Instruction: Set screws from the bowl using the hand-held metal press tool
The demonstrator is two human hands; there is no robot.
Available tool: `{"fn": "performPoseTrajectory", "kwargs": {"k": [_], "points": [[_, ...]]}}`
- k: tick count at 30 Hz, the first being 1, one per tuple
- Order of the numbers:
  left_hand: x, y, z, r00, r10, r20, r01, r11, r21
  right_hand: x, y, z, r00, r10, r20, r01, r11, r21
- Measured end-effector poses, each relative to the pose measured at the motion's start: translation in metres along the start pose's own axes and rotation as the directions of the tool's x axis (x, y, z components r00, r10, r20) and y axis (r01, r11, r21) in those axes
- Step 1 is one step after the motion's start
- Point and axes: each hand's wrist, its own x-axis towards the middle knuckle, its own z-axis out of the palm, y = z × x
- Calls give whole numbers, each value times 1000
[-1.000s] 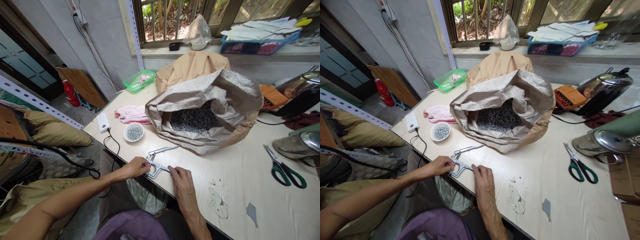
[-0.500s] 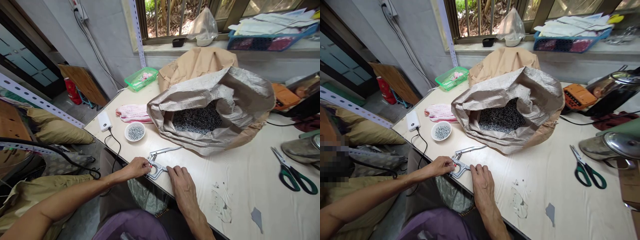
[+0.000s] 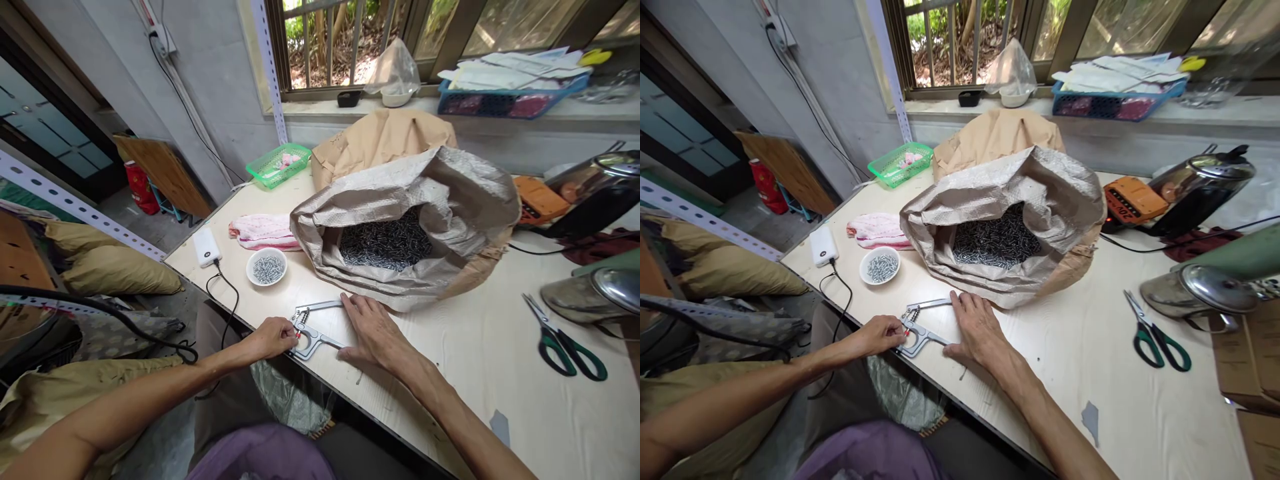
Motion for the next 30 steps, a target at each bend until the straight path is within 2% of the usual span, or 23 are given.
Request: {"fn": "performPoseTrajectory", "kwargs": {"k": [7, 9, 10, 11, 13, 15, 16, 17, 20, 22, 24, 27, 30], "points": [[-3, -5, 3, 1000, 9, -23, -8, 998, 65, -7, -20, -8, 997, 82, 5, -82, 996, -26], [-11, -5, 9, 988, 86, -132, -68, 989, 134, -10, -24, -6, 994, 107, -12, -107, 993, -46], [-15, -4, 13, 963, 161, -215, -120, 974, 192, -12, -26, -5, 993, 115, -21, -116, 991, -60], [-18, -1, 18, 921, 257, -292, -181, 948, 262, -13, -28, -5, 992, 124, -29, -126, 989, -76], [-17, 8, 27, 815, 459, -354, -310, 861, 402, -15, -33, -5, 988, 148, -48, -152, 982, -109], [-6, 20, 32, 747, 598, -292, -419, 764, 491, -16, -36, -6, 983, 172, -55, -179, 973, -147], [3, 26, 33, 732, 635, -246, -459, 727, 511, -15, -38, -7, 982, 182, -54, -189, 967, -168], [12, 33, 32, 734, 650, -197, -485, 705, 518, -15, -40, -7, 981, 187, -49, -193, 963, -189], [35, 45, 23, 778, 627, -44, -525, 687, 502, -16, -45, -6, 982, 180, -50, -186, 955, -231], [42, 46, 17, 768, 639, 43, -572, 654, 495, -19, -48, -2, 984, 162, -72, -174, 957, -233], [43, 43, 13, 727, 680, 94, -627, 602, 494, -23, -52, 3, 983, 150, -102, -169, 963, -211], [41, 37, 15, 672, 729, 132, -679, 535, 502, -30, -56, 10, 979, 145, -146, -167, 974, -155], [42, 33, 21, 648, 745, 158, -695, 494, 522, -35, -57, 14, 972, 145, -185, -168, 979, -119]]}}
